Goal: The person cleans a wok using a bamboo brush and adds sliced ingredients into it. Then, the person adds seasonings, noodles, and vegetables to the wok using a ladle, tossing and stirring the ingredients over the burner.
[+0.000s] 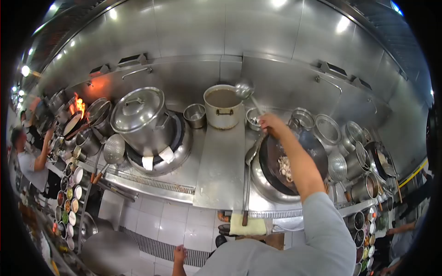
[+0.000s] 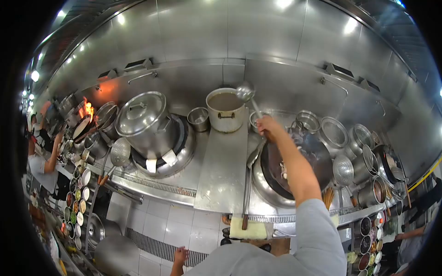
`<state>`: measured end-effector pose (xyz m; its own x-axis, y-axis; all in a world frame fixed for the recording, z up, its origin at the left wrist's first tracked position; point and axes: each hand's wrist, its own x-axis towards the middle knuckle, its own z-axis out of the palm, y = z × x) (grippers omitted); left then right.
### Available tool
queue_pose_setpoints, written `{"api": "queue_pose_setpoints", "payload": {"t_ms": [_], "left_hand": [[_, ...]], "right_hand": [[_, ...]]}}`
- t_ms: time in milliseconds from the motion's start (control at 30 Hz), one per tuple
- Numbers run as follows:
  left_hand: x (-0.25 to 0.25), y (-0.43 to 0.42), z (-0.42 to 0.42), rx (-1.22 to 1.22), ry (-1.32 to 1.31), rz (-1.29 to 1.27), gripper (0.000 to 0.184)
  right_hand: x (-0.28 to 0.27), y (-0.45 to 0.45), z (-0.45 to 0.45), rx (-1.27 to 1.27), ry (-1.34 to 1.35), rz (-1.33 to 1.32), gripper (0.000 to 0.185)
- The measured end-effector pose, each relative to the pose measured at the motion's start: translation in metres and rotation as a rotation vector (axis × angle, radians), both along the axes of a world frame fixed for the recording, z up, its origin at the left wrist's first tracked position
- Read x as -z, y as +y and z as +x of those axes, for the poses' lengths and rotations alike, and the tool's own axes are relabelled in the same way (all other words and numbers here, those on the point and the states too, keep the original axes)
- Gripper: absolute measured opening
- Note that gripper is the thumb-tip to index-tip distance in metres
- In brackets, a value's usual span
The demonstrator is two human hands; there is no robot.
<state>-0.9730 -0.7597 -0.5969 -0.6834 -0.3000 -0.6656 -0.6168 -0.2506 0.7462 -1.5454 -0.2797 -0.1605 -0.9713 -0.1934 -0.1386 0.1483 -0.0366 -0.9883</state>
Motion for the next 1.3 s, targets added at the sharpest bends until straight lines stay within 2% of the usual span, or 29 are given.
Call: {"api": "queue_pose_setpoints", "payload": {"t_ms": [33,67,100,133,167,233,267,300,367,400,433,467,600,667,700,767,800,900,967,1033,1100,1133,1200,1233,1267,1300], "left_hand": [[0.014,-0.003,0.013,-0.008,0.072,0.042,0.037],[0.022,-0.001,0.023,-0.085,0.04,0.11,0.024],[0.025,0.002,0.037,-0.163,0.0,0.177,0.012],[0.023,0.008,0.056,-0.18,-0.044,0.142,0.032],[0.017,0.016,0.075,-0.197,-0.093,0.107,0.053],[-0.001,0.03,0.102,-0.16,-0.239,0.087,0.041],[-0.006,0.037,0.11,-0.154,-0.286,0.098,0.04],[-0.01,0.04,0.113,-0.16,-0.305,0.106,0.038],[-0.013,0.042,0.112,-0.172,-0.329,0.122,0.035],[-0.015,0.043,0.109,-0.176,-0.331,0.128,0.034],[-0.015,0.042,0.106,-0.179,-0.329,0.133,0.033],[-0.015,0.041,0.103,-0.179,-0.324,0.136,0.031],[-0.015,0.031,0.085,-0.153,-0.289,0.135,0.026],[-0.016,0.024,0.075,-0.133,-0.269,0.129,0.024],[-0.015,0.02,0.067,-0.122,-0.254,0.126,0.023],[-0.014,0.011,0.05,-0.113,-0.198,0.121,0.021],[-0.012,0.008,0.037,-0.114,-0.168,0.125,0.02],[-0.008,-0.002,0.001,-0.066,-0.033,0.075,0.018],[0.006,-0.009,-0.034,0.143,0.096,-0.163,0.031],[-0.012,0.009,-0.075,0.235,0.157,-0.329,0.028],[-0.076,0.06,-0.12,0.348,0.361,-0.452,0.028],[-0.097,0.094,-0.143,0.374,0.424,-0.429,0.026],[-0.184,0.184,-0.175,0.567,0.557,-0.509,0.03],[-0.204,0.229,-0.188,0.652,0.679,-0.505,0.033],[-0.197,0.27,-0.204,0.713,0.861,-0.474,0.034],[-0.264,0.318,-0.202,0.944,0.719,-0.577,0.035]], "right_hand": [[0.009,-0.024,-0.023,0.032,0.036,0.178,0.011],[0.015,-0.043,-0.039,0.026,0.053,0.178,0.011],[0.025,-0.062,-0.05,0.043,0.104,0.375,0.013],[0.034,-0.075,-0.061,0.06,0.15,0.572,0.015],[0.042,-0.084,-0.077,0.052,0.152,0.569,0.015],[0.052,-0.097,-0.104,-0.137,0.189,0.684,0.011],[0.049,-0.097,-0.11,-0.141,0.189,0.684,0.011],[0.044,-0.094,-0.114,-0.346,0.174,0.446,0.01],[0.043,-0.099,-0.131,-0.546,0.15,0.201,0.015],[0.053,-0.103,-0.151,-0.449,-0.264,-0.2,0.014],[0.038,-0.114,-0.139,-0.323,-0.669,-0.599,0.015],[0.029,-0.111,-0.114,-0.246,-0.483,-0.675,0.017],[0.013,-0.092,-0.08,-0.246,-0.457,-0.897,0.017],[-0.011,-0.086,-0.04,-0.151,-0.327,-0.974,0.016],[-0.007,-0.074,-0.039,-0.128,-0.315,-0.979,0.016],[-0.017,-0.053,-0.02,-0.299,-0.405,-1.029,0.014],[-0.028,-0.045,0.0,-0.109,-0.387,-1.002,0.023],[-0.044,-0.001,0.053,-0.075,-0.367,-0.955,0.022],[-0.056,0.03,0.097,0.037,-0.391,-0.94,0.021],[-0.045,0.067,0.137,-0.044,-0.38,-0.87,0.022],[-0.022,0.104,0.17,-0.047,-0.387,-0.878,0.022],[-0.013,0.12,0.183,-0.012,-0.498,-0.879,0.021],[0.006,0.154,0.21,-0.034,-0.626,-0.924,0.02],[0.022,0.169,0.222,-0.026,-0.643,-0.933,0.02],[0.038,0.182,0.228,0.033,-0.583,-0.951,0.019],[0.053,0.194,0.232,0.086,-0.52,-0.963,0.018]]}}
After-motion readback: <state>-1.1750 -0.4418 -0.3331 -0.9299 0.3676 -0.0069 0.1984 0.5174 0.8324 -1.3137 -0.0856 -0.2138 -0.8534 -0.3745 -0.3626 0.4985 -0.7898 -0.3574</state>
